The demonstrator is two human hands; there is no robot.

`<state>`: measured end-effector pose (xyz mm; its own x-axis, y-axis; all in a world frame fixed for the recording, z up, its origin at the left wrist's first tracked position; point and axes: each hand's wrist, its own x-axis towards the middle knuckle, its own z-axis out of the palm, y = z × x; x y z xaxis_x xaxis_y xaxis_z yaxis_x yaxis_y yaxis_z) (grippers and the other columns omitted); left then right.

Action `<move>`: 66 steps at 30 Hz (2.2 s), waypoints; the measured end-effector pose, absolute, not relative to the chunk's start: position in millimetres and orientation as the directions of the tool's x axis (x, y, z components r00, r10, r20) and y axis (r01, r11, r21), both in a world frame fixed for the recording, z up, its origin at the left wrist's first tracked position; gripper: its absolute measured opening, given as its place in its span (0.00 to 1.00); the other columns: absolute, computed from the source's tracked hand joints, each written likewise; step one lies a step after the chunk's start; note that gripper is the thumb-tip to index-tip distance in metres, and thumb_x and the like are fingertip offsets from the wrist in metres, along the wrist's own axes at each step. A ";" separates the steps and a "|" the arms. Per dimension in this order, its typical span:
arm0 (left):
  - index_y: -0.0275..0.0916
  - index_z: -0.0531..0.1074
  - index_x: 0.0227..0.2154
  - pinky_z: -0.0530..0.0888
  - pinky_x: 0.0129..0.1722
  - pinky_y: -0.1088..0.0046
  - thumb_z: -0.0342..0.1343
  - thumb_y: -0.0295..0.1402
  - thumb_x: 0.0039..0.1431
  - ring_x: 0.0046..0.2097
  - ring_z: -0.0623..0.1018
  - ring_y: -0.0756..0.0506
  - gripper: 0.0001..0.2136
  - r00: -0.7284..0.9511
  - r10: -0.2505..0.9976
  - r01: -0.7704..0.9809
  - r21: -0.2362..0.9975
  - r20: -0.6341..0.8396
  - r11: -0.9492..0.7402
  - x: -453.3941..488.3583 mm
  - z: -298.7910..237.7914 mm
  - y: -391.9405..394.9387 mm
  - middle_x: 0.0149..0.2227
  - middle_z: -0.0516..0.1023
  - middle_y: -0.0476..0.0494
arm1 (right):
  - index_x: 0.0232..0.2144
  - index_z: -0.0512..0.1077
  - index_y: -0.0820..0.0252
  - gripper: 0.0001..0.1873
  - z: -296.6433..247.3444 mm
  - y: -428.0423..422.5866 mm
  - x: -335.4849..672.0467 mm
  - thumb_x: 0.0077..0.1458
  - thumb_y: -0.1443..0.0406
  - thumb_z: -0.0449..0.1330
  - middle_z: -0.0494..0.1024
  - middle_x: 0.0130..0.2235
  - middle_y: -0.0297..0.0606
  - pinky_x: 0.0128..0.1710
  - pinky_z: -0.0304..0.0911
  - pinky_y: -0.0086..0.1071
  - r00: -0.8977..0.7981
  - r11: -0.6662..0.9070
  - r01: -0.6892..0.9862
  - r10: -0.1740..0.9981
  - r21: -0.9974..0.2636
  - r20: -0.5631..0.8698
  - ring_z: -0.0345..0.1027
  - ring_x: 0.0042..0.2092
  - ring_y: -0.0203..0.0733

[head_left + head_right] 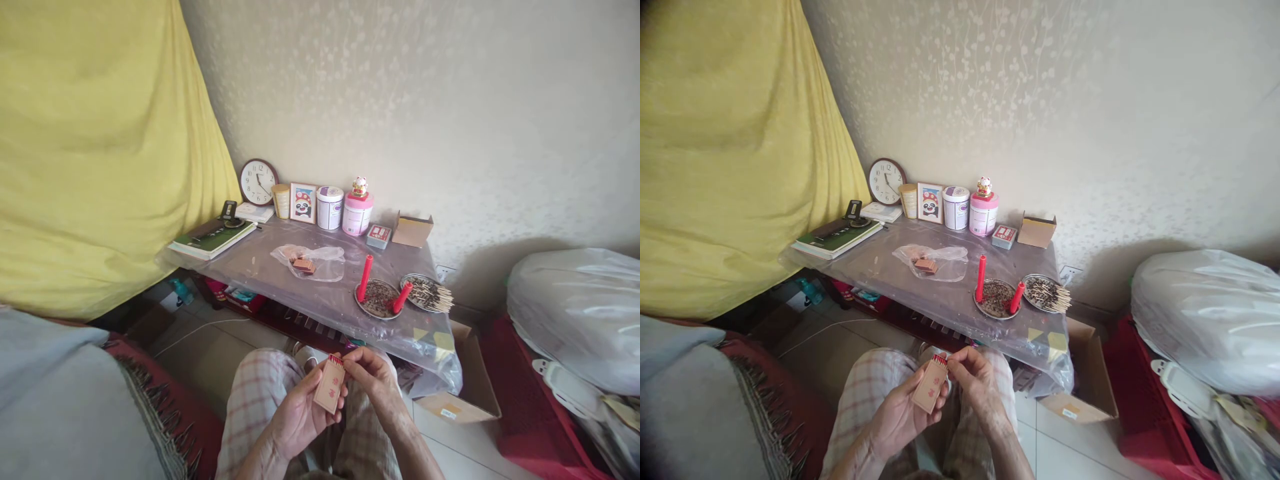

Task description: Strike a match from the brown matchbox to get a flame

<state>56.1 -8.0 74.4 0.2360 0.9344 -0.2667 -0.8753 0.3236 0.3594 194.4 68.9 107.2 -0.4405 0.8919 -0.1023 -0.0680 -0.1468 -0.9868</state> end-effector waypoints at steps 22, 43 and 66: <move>0.37 0.68 0.48 0.70 0.28 0.73 0.47 0.36 0.63 0.28 0.79 0.47 0.14 0.263 0.898 -0.836 0.381 -0.353 0.395 48.6 74.4 -10.1 0.32 0.82 0.37 | 0.40 0.74 0.57 0.12 137.1 83.1 207.0 0.66 0.67 0.50 0.77 0.39 0.41 0.39 0.66 0.31 -0.780 0.735 0.304 0.557 -0.605 0.285 0.72 0.39 0.41; 0.34 0.72 0.45 0.68 0.25 0.74 0.49 0.36 0.60 0.26 0.77 0.46 0.15 0.299 0.897 -0.809 0.413 -0.326 0.419 45.8 79.4 -13.7 0.27 0.81 0.36 | 0.38 0.72 0.58 0.14 150.5 95.2 209.1 0.67 0.64 0.47 0.76 0.36 0.39 0.37 0.64 0.29 -0.911 0.836 0.258 0.377 -0.484 0.167 0.70 0.36 0.38; 0.36 0.73 0.43 0.67 0.25 0.73 0.47 0.35 0.61 0.25 0.77 0.47 0.14 0.304 0.897 -0.813 0.403 -0.322 0.420 45.0 76.2 -13.5 0.26 0.80 0.38 | 0.35 0.71 0.60 0.19 153.4 100.5 207.5 0.69 0.63 0.41 0.74 0.34 0.41 0.36 0.64 0.31 -0.949 0.871 0.186 0.280 -0.455 0.148 0.66 0.35 0.39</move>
<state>45.0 -13.5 76.2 0.3040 0.8967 -0.3216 -0.8133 0.4201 0.4026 207.5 100.5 153.4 -0.9486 0.2798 0.1481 0.1858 0.8708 -0.4553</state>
